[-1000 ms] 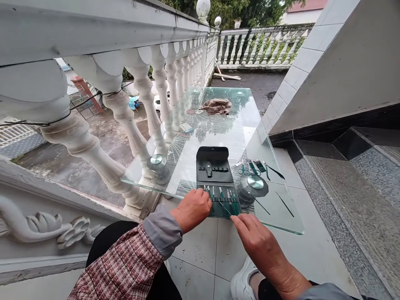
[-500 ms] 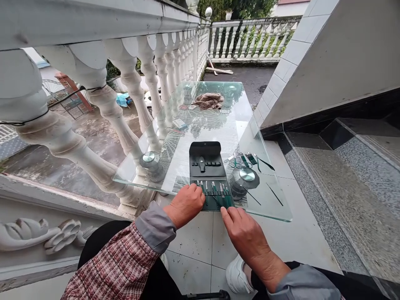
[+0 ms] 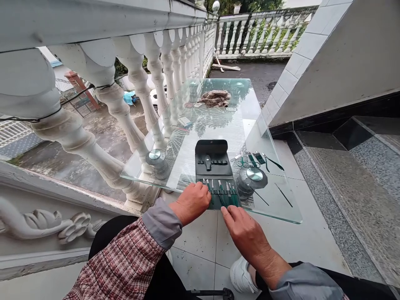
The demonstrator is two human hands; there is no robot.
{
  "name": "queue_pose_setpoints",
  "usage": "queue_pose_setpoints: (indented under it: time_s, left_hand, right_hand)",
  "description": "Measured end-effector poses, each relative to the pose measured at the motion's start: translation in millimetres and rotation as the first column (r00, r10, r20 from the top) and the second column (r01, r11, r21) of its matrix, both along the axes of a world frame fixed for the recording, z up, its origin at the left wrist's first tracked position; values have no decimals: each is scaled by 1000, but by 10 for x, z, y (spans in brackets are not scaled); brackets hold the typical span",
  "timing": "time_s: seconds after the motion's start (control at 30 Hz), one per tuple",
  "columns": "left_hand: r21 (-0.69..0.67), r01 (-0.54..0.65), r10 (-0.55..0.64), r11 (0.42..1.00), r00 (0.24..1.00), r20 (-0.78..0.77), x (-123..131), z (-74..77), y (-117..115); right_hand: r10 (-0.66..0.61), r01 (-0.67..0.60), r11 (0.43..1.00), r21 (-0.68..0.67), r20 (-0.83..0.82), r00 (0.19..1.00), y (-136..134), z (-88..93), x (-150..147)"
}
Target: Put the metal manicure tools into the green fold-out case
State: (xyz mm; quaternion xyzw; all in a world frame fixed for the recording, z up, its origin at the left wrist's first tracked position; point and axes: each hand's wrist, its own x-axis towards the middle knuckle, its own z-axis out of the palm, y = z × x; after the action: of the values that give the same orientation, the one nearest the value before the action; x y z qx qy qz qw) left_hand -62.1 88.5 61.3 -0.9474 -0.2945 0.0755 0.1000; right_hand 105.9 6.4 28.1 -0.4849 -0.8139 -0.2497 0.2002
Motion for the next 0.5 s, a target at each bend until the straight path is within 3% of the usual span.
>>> queue_pose_setpoints:
  time_s: [0.17, 0.5]
  left_hand:
    - [10, -11, 11, 1000, 1000, 10, -5, 27, 14]
    - [66, -240, 238, 968, 970, 47, -111, 178, 103]
  right_hand:
    - [61, -64, 997, -48, -56, 997, 29, -19, 18]
    - [97, -111, 992, -68, -177, 979, 114, -29, -26]
